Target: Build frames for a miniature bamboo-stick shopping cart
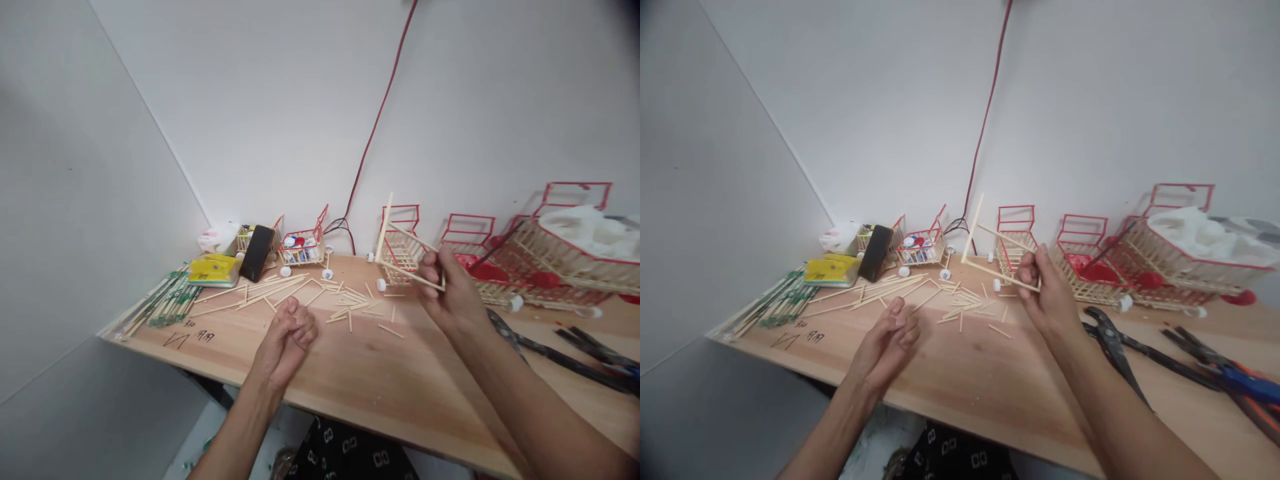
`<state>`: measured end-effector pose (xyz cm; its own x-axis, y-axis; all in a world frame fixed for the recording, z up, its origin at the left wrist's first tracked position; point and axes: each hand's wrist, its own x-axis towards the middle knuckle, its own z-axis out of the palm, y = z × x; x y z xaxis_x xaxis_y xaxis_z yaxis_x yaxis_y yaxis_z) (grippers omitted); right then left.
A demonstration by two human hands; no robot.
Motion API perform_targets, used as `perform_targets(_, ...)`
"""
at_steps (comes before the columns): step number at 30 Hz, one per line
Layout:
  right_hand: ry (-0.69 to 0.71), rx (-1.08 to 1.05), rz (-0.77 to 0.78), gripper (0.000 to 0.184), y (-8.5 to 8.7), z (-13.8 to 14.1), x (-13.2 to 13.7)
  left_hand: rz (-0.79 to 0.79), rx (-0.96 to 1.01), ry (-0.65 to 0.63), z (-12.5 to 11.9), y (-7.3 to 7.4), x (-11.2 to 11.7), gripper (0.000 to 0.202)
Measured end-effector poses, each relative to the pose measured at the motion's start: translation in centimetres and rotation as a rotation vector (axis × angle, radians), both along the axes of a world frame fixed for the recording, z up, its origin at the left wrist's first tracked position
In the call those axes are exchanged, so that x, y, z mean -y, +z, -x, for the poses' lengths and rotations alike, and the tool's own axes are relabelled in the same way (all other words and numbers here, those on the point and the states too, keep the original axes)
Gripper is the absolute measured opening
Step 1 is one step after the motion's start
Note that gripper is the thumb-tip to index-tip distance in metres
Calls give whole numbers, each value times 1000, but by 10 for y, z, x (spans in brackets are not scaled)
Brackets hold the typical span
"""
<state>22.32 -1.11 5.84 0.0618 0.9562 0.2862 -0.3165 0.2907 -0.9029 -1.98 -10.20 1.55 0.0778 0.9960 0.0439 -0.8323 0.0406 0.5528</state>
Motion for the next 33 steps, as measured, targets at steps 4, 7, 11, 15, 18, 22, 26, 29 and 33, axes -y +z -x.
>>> perform_targets(4,-62,-76,-49,47,-7,10,-24,3,0,24,2,0,9,31)
perform_targets(7,-62,-148,16,48,-26,9,-36,-2,2,2,0,-1,13,33)
perform_targets(11,-51,-228,106,45,-39,-7,-40,15,25,-45,-7,-6,11,36)
perform_targets(15,-36,-268,125,41,-35,-17,-38,43,74,-76,-8,-12,7,31)
perform_targets(18,-18,-283,96,41,-31,-15,-37,24,38,8,0,-12,6,35)
perform_targets(22,-24,-321,71,41,-27,-12,-36,24,-203,170,18,-10,7,37)
perform_targets(26,-21,-336,87,37,-26,-13,-37,42,-425,234,39,-5,10,32)
perform_targets(29,-27,-317,64,36,-27,-16,-39,-43,-516,302,56,6,15,28)
perform_targets(33,-34,-293,50,34,-29,-20,-41,-127,-426,343,70,28,23,27)
